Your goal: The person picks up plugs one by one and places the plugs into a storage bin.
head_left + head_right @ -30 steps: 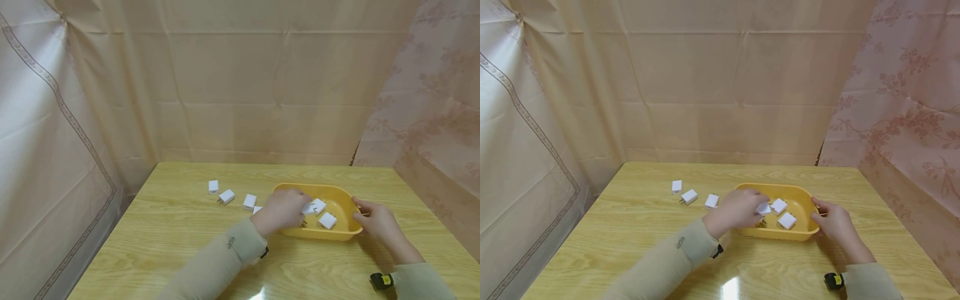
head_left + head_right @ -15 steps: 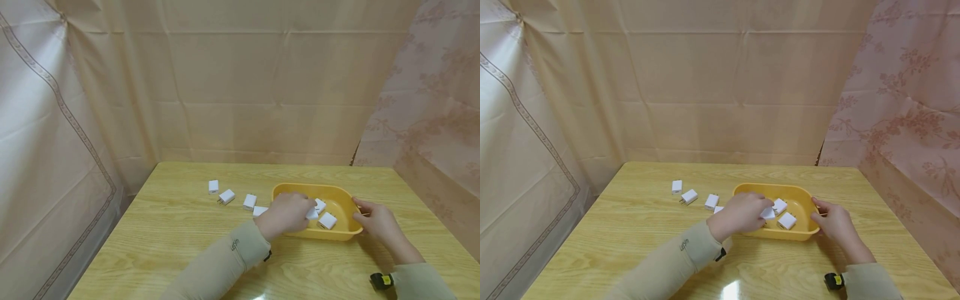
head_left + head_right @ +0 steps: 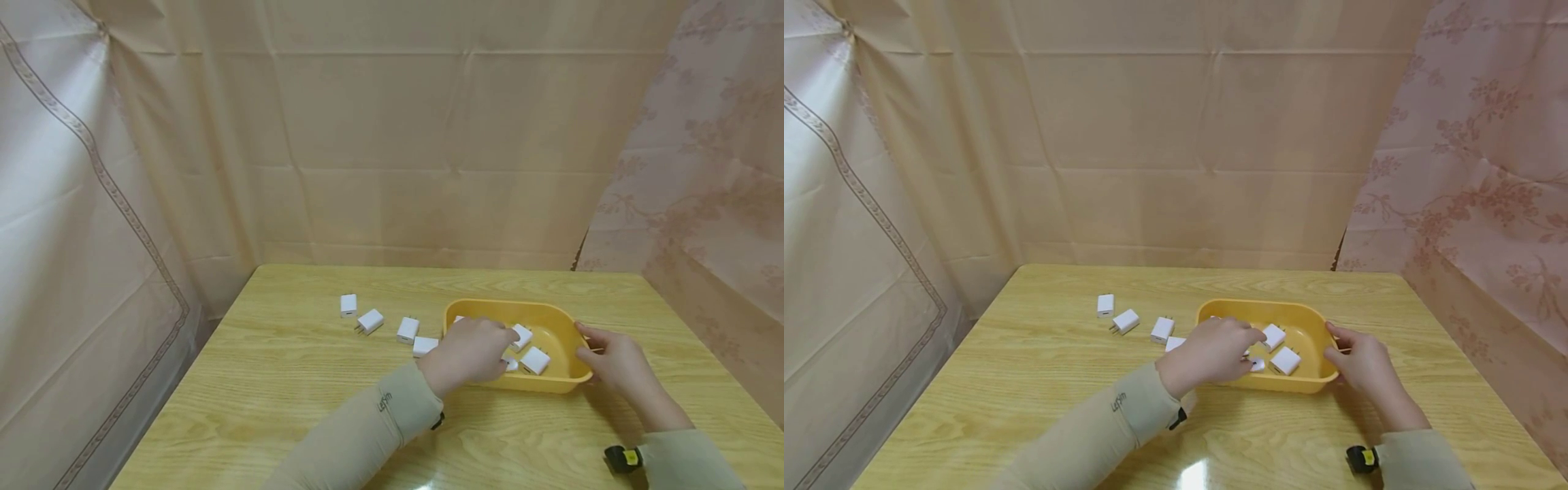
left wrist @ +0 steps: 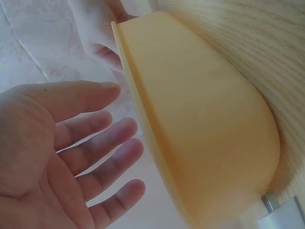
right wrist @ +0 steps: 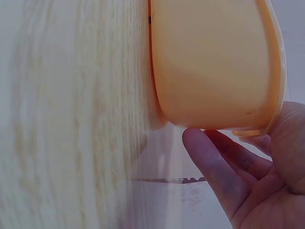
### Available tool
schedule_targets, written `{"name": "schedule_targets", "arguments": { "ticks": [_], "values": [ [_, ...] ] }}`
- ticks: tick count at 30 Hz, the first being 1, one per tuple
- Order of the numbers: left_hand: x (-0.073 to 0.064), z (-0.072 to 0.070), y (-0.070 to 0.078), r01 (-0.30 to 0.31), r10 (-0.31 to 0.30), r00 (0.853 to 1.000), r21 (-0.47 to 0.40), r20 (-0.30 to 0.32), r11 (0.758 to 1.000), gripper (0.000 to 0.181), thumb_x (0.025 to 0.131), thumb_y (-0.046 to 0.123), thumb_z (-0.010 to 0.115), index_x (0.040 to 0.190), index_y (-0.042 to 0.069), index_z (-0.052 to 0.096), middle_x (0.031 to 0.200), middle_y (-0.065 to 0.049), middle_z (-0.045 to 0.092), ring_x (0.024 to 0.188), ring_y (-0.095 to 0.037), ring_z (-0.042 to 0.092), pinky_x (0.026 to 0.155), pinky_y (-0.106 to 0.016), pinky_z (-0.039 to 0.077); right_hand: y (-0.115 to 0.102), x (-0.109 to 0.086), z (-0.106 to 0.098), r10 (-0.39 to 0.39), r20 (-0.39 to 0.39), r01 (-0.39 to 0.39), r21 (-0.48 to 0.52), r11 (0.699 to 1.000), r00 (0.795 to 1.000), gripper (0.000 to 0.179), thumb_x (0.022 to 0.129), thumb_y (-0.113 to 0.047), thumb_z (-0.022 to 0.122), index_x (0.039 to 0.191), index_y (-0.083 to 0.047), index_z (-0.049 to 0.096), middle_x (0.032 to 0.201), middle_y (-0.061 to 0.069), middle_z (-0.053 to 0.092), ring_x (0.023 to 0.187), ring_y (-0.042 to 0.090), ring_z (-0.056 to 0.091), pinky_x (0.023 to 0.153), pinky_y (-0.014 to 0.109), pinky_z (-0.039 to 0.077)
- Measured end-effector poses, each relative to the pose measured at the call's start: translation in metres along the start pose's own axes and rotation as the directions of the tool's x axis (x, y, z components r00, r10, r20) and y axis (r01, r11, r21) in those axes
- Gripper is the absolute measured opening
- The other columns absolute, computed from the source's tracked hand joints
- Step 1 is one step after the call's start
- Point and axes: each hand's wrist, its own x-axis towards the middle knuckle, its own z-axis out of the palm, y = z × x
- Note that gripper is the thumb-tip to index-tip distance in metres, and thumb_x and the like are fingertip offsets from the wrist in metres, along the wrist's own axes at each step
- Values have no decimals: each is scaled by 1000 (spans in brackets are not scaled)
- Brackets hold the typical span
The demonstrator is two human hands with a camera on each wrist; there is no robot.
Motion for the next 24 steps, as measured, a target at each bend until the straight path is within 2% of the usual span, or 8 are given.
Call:
{"name": "schedule_targets", "arguments": {
  "ticks": [7,12,16,19,21,24],
  "values": [
    [0,1,1,-1,1,1000,4,3,1000,27,92,25,73,119,26,73,97,13,68,66,-3,50,52,-24,39,0,0,0,8,4,-8,3,1000,1000,59,98,-9,60,151,6,39,120,38,59,85,27,67,58,33,60],
    [-1,1,0,3,-3,1000,14,18,1000,31,92,22,72,122,27,73,101,12,69,67,-3,49,52,-24,38,0,0,0,11,5,-11,4,1000,1000,59,98,-9,60,151,6,39,120,39,59,86,28,67,59,33,60],
    [-3,-3,-2,13,-13,1000,-13,17,1000,36,90,18,71,125,25,72,109,12,70,66,-4,49,49,-22,34,0,0,0,10,4,-10,4,1000,1000,59,98,-9,60,151,7,39,120,39,59,86,28,67,58,33,60],
    [-4,-4,-5,26,-26,1000,-37,16,999,39,90,18,71,128,24,71,116,12,70,74,-2,54,51,-20,37,0,0,0,13,8,-13,5,1000,1000,59,98,-9,60,151,6,39,121,39,59,87,28,67,59,33,60],
    [-5,-4,-9,42,-41,999,-54,20,998,40,91,20,70,131,24,70,120,11,69,86,-2,60,54,-19,41,0,0,0,13,8,-13,5,1000,1000,60,98,-9,60,151,6,39,121,39,59,87,28,67,59,33,60],
    [-8,-6,-14,75,-72,997,-76,38,994,42,93,25,70,135,25,67,128,12,66,106,-4,63,66,-19,49,0,0,0,7,6,-7,3,1000,1000,59,98,-9,60,151,6,39,121,39,59,88,29,67,59,33,60]
  ]
}}
